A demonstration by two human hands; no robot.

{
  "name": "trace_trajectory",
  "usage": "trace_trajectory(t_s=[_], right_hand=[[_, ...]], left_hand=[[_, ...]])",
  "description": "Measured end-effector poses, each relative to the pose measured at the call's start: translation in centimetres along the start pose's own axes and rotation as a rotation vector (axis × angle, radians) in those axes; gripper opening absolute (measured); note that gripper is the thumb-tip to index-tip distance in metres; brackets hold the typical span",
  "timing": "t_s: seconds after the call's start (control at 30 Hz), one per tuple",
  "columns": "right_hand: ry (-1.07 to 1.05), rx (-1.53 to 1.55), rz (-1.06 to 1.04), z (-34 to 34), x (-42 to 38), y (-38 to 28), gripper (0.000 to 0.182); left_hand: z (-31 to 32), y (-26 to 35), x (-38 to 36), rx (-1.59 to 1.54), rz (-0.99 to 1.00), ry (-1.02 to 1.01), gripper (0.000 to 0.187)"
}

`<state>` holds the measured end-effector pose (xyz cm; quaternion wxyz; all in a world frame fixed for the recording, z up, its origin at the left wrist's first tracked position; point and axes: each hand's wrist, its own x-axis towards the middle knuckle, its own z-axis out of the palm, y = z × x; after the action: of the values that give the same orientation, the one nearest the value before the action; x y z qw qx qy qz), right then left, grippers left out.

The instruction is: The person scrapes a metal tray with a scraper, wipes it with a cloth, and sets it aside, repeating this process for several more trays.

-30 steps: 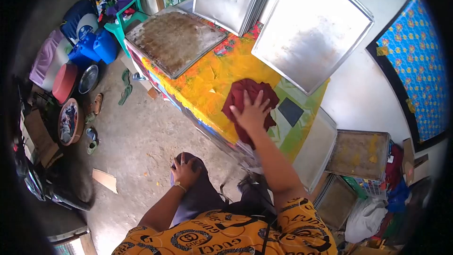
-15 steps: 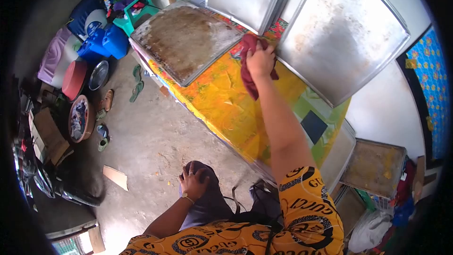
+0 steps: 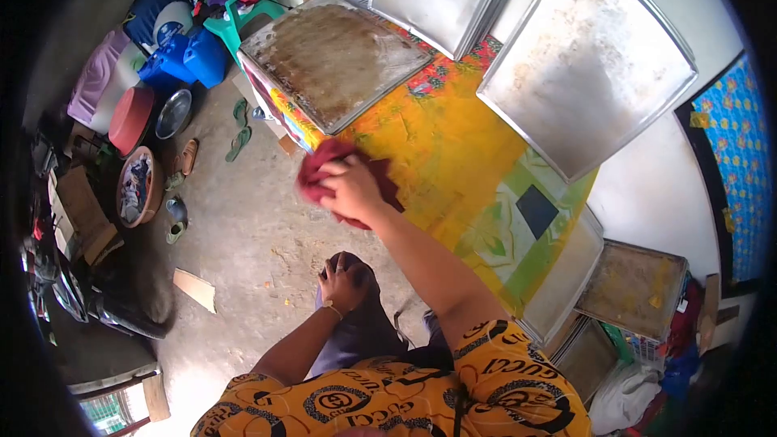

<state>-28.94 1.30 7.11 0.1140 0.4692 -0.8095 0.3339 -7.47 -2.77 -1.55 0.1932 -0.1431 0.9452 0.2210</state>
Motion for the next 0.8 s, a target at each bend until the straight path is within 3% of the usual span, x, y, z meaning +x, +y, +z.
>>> trace_trajectory(t_s=[0.07, 0.13, 0.17, 0.2, 0.23, 0.27, 0.33, 0.43, 0.57, 0.67, 0.8], right_hand=[[-0.086, 0.449, 0.103, 1.0, 0.1, -1.8, 0.026], [0.103, 0.416, 0.072, -1.2, 1.4, -2.3, 0.022], [0.037, 0.675, 0.399, -3.4, 2.0, -2.6, 0.022], [0.058, 0.697, 0.629, -6.8, 3.0, -3.1, 0.023], [0.131, 0.873, 0.695, -6.6, 3.2, 0.3, 0.026], [0.259, 0.363, 0.631, -5.8, 2.9, 5.4, 0.028], [0.191, -0.330, 0.528, -5.0, -0.1, 5.9, 0.028], [0.049, -0.328, 0.347, -3.5, -3.0, 0.3, 0.028], [0.012, -0.207, 0.175, -5.0, -9.1, -2.0, 0.027], [0.021, 0.014, 0.196, -8.5, -15.1, -1.5, 0.025], [0.057, -0.104, 0.261, -14.7, -25.1, -3.3, 0.021]], left_hand=[[-0.3, 0.3, 0.0, 0.020, -0.004, -0.018, 0.043], [-0.3, 0.2, -0.5, 0.011, -0.013, -0.002, 0.043], [0.0, -0.1, -1.2, -0.002, -0.017, 0.008, 0.043], [0.2, -0.5, -1.6, -0.015, -0.018, 0.020, 0.043], [-0.1, -0.6, -2.1, -0.003, -0.041, 0.018, 0.043], [0.1, -1.2, -2.2, -0.005, -0.045, 0.052, 0.042], [1.0, -2.2, -2.6, -0.017, -0.023, 0.098, 0.041], [0.4, -1.9, -2.8, -0.029, -0.022, 0.109, 0.037], [0.1, -1.4, -3.6, 0.009, -0.023, 0.118, 0.037], [0.8, -2.1, -4.3, 0.005, -0.024, 0.154, 0.038], [1.1, -2.8, -5.0, -0.014, -0.023, 0.160, 0.041]])
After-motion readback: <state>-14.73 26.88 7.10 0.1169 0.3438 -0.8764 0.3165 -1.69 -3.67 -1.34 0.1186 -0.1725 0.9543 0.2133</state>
